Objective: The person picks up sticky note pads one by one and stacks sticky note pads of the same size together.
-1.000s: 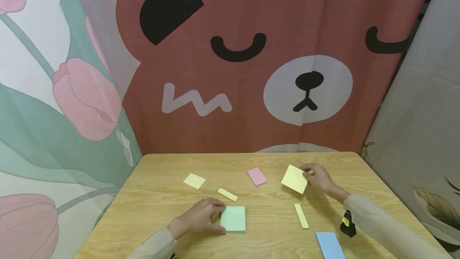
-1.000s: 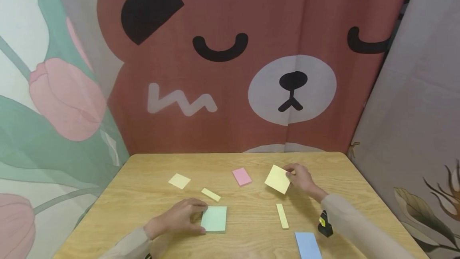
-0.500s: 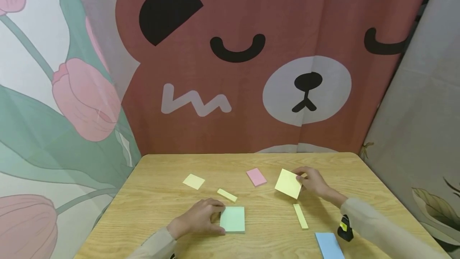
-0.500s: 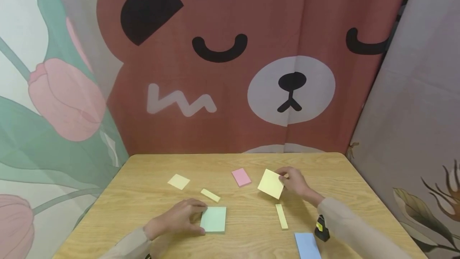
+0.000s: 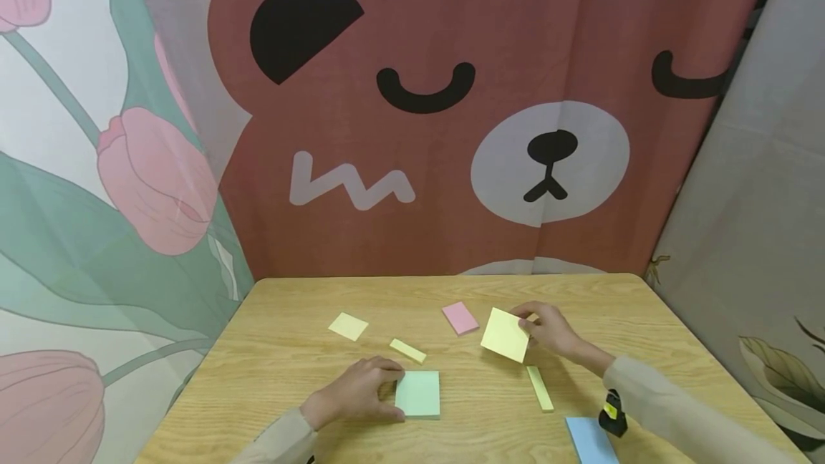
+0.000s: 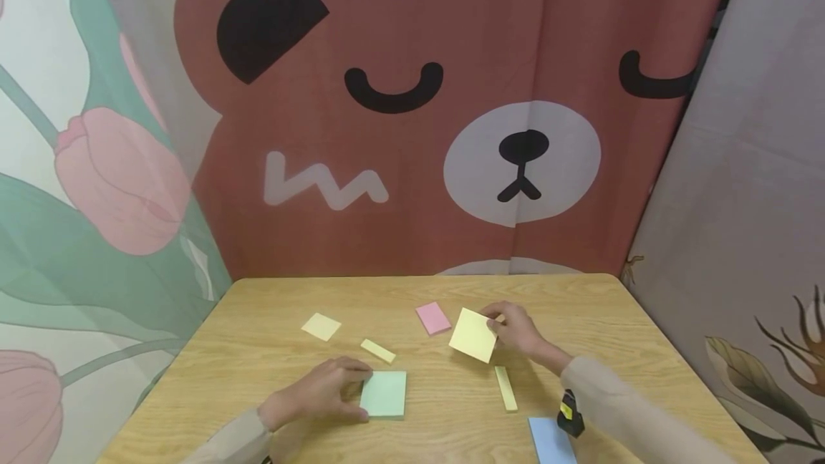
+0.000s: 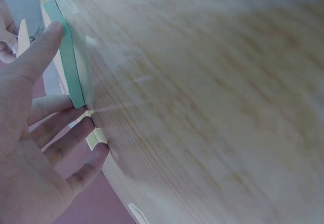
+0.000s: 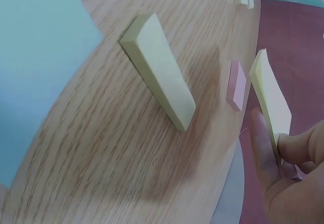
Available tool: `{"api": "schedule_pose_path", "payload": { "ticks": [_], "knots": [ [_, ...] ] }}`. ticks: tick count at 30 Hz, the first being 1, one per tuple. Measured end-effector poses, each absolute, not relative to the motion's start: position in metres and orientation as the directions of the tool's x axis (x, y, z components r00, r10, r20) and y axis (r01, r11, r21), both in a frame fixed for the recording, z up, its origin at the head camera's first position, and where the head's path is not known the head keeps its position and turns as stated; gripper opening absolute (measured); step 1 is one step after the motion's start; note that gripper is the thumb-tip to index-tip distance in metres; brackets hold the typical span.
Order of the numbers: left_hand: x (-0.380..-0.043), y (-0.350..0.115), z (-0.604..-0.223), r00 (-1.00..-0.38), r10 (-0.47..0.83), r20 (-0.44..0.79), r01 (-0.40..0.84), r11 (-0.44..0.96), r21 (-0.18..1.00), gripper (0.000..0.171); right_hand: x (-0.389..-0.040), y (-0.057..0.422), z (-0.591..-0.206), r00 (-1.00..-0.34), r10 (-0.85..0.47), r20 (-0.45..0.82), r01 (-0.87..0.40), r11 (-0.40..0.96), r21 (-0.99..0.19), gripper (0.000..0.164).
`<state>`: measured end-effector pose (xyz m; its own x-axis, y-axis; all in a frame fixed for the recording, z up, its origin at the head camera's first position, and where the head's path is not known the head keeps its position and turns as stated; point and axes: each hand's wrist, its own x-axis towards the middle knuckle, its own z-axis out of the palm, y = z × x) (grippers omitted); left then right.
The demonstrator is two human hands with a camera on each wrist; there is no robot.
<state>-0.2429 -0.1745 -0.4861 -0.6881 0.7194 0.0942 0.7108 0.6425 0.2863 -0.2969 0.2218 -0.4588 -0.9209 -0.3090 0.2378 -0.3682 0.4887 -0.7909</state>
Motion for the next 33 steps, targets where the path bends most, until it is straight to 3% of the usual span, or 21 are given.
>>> {"api": "schedule_pose_path", "payload": {
  "ticks": [33],
  "knots": [
    [-0.244, -0.174, -0.484, -0.687, 0.721, 0.092, 0.712, 0.643, 0.282, 0.075, -0.296, 0.201, -0.458, -0.898, -0.375, 0.232, -0.387, 0.42, -0.821, 0.024]
  ]
}}
